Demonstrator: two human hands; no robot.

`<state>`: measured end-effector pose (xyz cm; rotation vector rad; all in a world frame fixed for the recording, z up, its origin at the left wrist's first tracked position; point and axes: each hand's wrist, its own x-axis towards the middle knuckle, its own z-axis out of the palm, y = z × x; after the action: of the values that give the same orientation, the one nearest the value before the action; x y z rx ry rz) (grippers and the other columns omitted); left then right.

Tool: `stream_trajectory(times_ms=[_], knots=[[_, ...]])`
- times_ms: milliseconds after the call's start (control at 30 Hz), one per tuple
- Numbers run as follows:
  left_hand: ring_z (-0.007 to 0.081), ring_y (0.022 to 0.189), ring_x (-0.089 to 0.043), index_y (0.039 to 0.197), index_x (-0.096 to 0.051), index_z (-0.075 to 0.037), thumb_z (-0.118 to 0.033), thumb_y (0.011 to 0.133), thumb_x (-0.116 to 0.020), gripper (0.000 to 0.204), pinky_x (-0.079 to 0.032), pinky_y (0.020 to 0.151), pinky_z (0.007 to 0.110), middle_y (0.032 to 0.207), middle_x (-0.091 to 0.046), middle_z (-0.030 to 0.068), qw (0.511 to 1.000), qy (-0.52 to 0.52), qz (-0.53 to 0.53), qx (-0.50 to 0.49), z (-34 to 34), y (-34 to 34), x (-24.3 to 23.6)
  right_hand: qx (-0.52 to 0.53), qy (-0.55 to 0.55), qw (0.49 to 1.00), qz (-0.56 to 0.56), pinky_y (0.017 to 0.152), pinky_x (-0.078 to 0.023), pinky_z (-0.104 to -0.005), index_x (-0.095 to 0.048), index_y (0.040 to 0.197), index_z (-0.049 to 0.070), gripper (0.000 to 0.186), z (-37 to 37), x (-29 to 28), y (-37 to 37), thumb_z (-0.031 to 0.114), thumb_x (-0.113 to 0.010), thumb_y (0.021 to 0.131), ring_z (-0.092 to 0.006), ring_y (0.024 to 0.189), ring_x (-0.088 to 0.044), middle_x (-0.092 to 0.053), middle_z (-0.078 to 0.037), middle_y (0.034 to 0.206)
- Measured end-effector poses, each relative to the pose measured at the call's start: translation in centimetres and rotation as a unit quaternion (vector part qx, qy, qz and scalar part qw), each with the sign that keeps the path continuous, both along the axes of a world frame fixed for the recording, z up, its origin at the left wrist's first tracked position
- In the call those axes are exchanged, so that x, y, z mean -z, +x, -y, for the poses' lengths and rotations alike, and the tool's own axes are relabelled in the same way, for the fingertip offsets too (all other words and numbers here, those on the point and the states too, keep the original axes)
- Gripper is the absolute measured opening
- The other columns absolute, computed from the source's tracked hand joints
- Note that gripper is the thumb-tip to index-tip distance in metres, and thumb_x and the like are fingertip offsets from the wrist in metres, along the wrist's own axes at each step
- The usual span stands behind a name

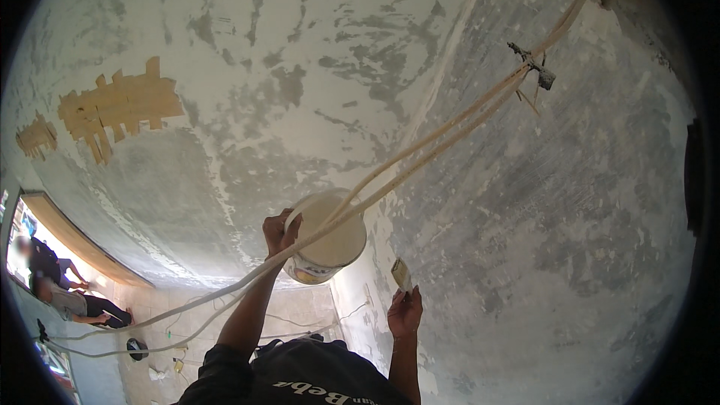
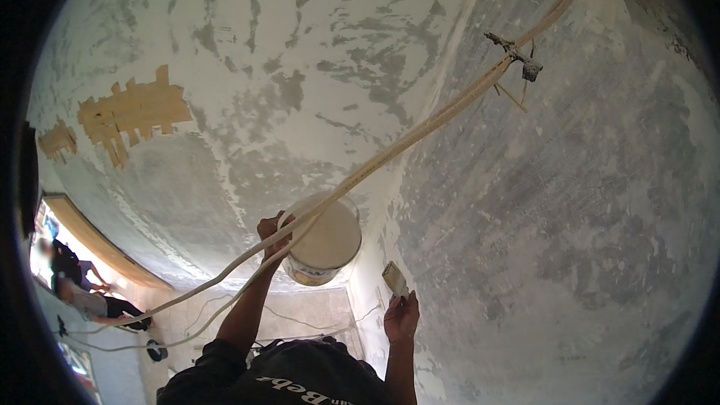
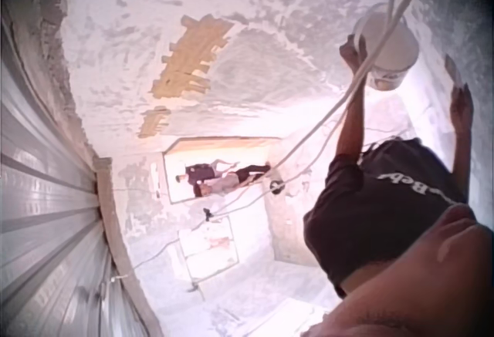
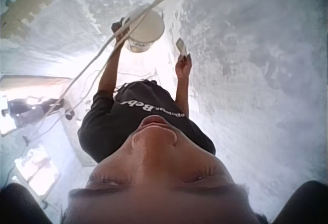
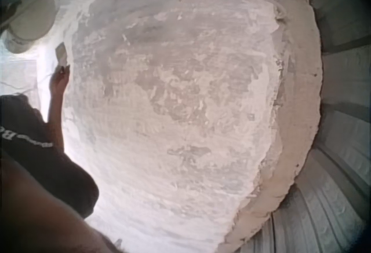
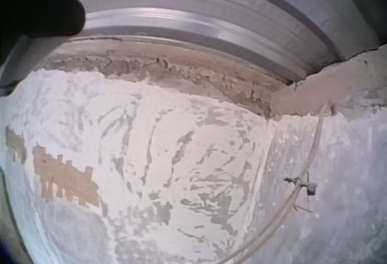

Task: The person paints the corner of a ceiling and the upper edges of the walls using a paintbrush and a bucket of white paint.

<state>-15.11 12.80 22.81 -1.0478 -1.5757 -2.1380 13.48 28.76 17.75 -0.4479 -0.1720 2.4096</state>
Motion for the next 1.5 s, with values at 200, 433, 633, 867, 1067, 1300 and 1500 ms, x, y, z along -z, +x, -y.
stream_trajectory(times_ms=[200,433,633,867,1067,1300,1500], knots=[[0.0128,0.048,-0.048,0.057,-0.055,0.003,-0.005,0.079,-0.057,0.024,-0.038,0.046,0.027,0.046,-0.047,0.0052,0.999,0.002,-0.043,0.004,-0.7,-1.9,-0.7,0.001,-0.003,1.0,-0.004,0.069,-0.056,-0.0194,-0.057,0.102,-0.003,0.027,0.0,0.0,0.3,0.021,-0.054,0.089,-0.0166,0.081,-0.064,-0.064,-0.012,0.097],[0.0055,0.04,-0.039,0.06,-0.06,0.001,-0.012,0.081,-0.059,0.025,-0.03,0.038,0.026,0.042,-0.043,0.0007,0.995,-0.094,0.021,0.017,-1.8,-4.3,-5.8,0.016,0.005,1.0,-0.001,0.07,-0.056,-0.0195,-0.057,0.1,-0.002,0.024,-0.5,-0.9,0.4,0.019,-0.055,0.089,-0.0156,0.079,-0.063,-0.064,-0.01,0.092],[0.0021,0.043,-0.035,0.051,-0.057,-0.003,-0.02,0.085,-0.057,0.037,-0.026,0.036,0.025,0.042,-0.043,-0.0028,0.982,-0.159,0.047,0.091,-4.6,-6.9,-10.6,0.091,0.078,0.991,0.052,0.074,-0.055,-0.0218,-0.059,0.096,0.006,0.011,-4.1,-5.6,-0.9,0.013,-0.058,0.087,-0.0128,0.086,-0.061,-0.063,-0.003,0.094],[0.0072,0.035,-0.036,0.04,-0.049,-0.007,-0.013,0.083,-0.058,0.045,-0.043,0.051,0.026,0.036,-0.041,0.0002,0.982,-0.039,0.079,0.165,-8.4,-14.1,-12.3,0.199,0.467,0.841,0.187,0.08,-0.054,-0.0291,-0.054,0.105,-0.006,0.027,-9.8,-19.9,-7.5,0.014,-0.06,0.087,-0.02,0.089,-0.06,-0.057,-0.013,0.102],[0.0109,0.034,-0.035,0.037,-0.043,-0.008,-0.013,0.082,-0.059,0.048,-0.046,0.06,0.03,0.035,-0.037,0.0028,0.963,0.036,0.032,0.265,-10.4,-18.3,-15.9,0.256,0.764,0.482,0.345,0.069,-0.053,-0.0295,-0.06,0.093,-0.004,0.019,-15.6,-29.0,-13.9,0.013,-0.06,0.086,-0.0173,0.079,-0.063,-0.063,-0.012,0.082],[0.0123,0.037,-0.039,0.039,-0.046,-0.007,-0.017,0.082,-0.06,0.047,-0.046,0.061,0.029,0.037,-0.04,0.0033,0.967,-0.005,0.022,0.253,-11.9,-20.2,-18.3,0.384,0.862,0.034,0.33,0.069,-0.048,-0.0405,-0.06,0.078,0.002,0.009,-18.7,-35.1,-19.9,0.011,-0.059,0.079,-0.0312,0.075,-0.058,-0.059,-0.014,0.08],[0.0125,0.038,-0.04,0.04,-0.049,-0.005,-0.02,0.081,-0.061,0.045,-0.046,0.061,0.029,0.037,-0.04,0.0037,0.972,-0.012,0.024,0.235,-11.7,-22.6,-17.3,0.314,0.872,-0.087,0.365,0.067,-0.045,-0.0388,-0.06,0.075,0.014,0.004,-21.7,-24.7,-22.5,0.012,-0.056,0.075,-0.0272,0.074,-0.053,-0.049,-0.009,0.072]])
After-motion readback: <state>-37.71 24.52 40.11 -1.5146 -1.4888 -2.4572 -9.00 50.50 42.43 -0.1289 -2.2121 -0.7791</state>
